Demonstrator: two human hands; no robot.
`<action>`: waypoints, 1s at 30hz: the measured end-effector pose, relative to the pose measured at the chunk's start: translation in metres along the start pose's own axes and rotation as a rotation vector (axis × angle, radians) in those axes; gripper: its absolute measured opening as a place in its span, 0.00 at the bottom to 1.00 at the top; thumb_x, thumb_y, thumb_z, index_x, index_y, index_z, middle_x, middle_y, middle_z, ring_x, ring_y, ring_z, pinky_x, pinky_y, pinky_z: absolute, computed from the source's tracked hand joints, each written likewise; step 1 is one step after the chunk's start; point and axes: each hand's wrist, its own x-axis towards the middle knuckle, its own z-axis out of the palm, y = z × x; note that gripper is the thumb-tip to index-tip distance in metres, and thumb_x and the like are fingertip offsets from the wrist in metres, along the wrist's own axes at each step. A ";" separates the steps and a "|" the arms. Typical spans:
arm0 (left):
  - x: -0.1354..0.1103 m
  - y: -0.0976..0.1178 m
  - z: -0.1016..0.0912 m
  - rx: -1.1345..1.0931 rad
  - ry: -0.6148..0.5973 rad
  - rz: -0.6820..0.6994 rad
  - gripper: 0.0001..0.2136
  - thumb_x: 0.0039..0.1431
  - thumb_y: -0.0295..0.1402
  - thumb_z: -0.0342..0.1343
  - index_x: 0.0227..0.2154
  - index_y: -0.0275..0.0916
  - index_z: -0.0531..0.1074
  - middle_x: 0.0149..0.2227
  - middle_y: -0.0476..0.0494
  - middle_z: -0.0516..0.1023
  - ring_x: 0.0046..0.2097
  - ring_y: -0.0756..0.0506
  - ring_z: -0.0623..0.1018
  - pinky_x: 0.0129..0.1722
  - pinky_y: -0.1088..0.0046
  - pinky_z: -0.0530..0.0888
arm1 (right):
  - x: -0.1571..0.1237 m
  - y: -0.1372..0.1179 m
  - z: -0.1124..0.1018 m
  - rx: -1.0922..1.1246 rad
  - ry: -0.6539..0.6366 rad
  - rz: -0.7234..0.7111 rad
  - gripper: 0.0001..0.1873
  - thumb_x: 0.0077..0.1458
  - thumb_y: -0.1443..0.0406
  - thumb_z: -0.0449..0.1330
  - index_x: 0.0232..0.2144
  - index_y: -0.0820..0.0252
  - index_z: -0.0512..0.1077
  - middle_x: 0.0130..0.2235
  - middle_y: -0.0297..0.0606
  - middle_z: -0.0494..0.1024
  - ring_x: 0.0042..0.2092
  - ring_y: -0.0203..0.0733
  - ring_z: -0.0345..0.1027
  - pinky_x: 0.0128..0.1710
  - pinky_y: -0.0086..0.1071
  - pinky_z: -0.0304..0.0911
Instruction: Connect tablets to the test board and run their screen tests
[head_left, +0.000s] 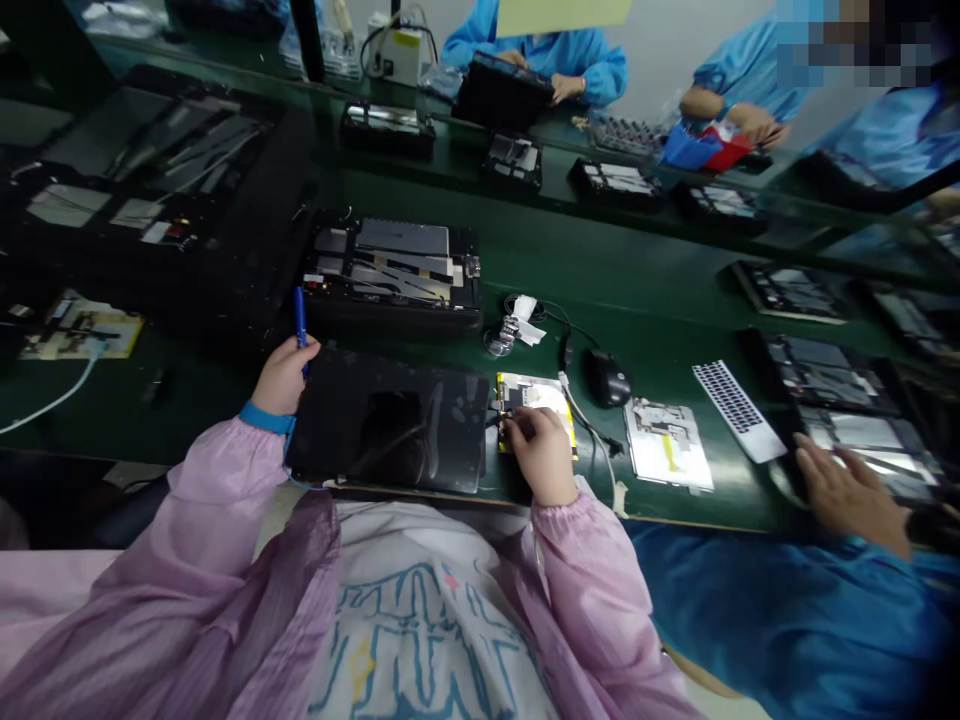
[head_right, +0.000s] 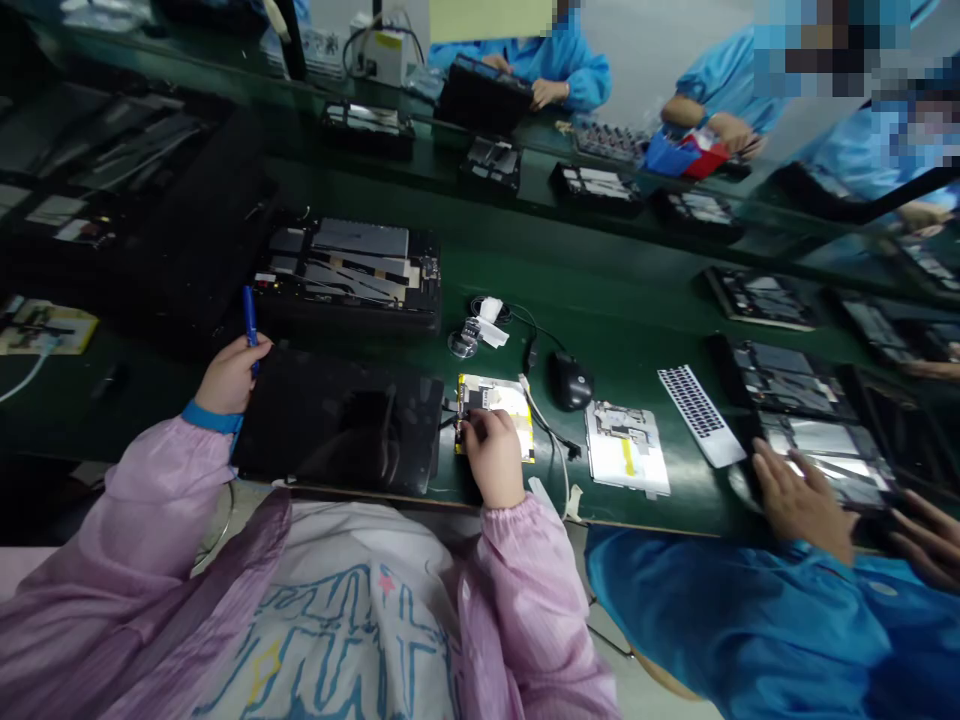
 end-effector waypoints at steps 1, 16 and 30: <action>0.000 -0.001 -0.001 0.004 -0.005 0.011 0.07 0.44 0.35 0.57 0.24 0.39 0.66 0.18 0.55 0.58 0.18 0.54 0.58 0.17 0.76 0.55 | 0.002 0.000 0.000 0.000 0.004 0.001 0.10 0.53 0.63 0.55 0.33 0.61 0.73 0.34 0.45 0.74 0.34 0.46 0.68 0.38 0.43 0.66; -0.001 -0.002 0.000 0.005 -0.013 0.005 0.08 0.44 0.36 0.58 0.24 0.38 0.66 0.21 0.53 0.62 0.23 0.52 0.62 0.22 0.76 0.59 | -0.003 -0.003 0.007 -0.049 0.083 0.030 0.07 0.52 0.65 0.54 0.31 0.60 0.71 0.33 0.45 0.73 0.35 0.47 0.67 0.38 0.43 0.66; -0.011 0.001 0.002 -0.016 -0.025 -0.032 0.07 0.46 0.35 0.55 0.23 0.38 0.64 0.19 0.54 0.58 0.23 0.52 0.60 0.24 0.75 0.58 | -0.006 0.000 0.011 -0.111 0.090 0.013 0.06 0.53 0.62 0.53 0.28 0.57 0.67 0.31 0.47 0.71 0.36 0.52 0.65 0.38 0.47 0.63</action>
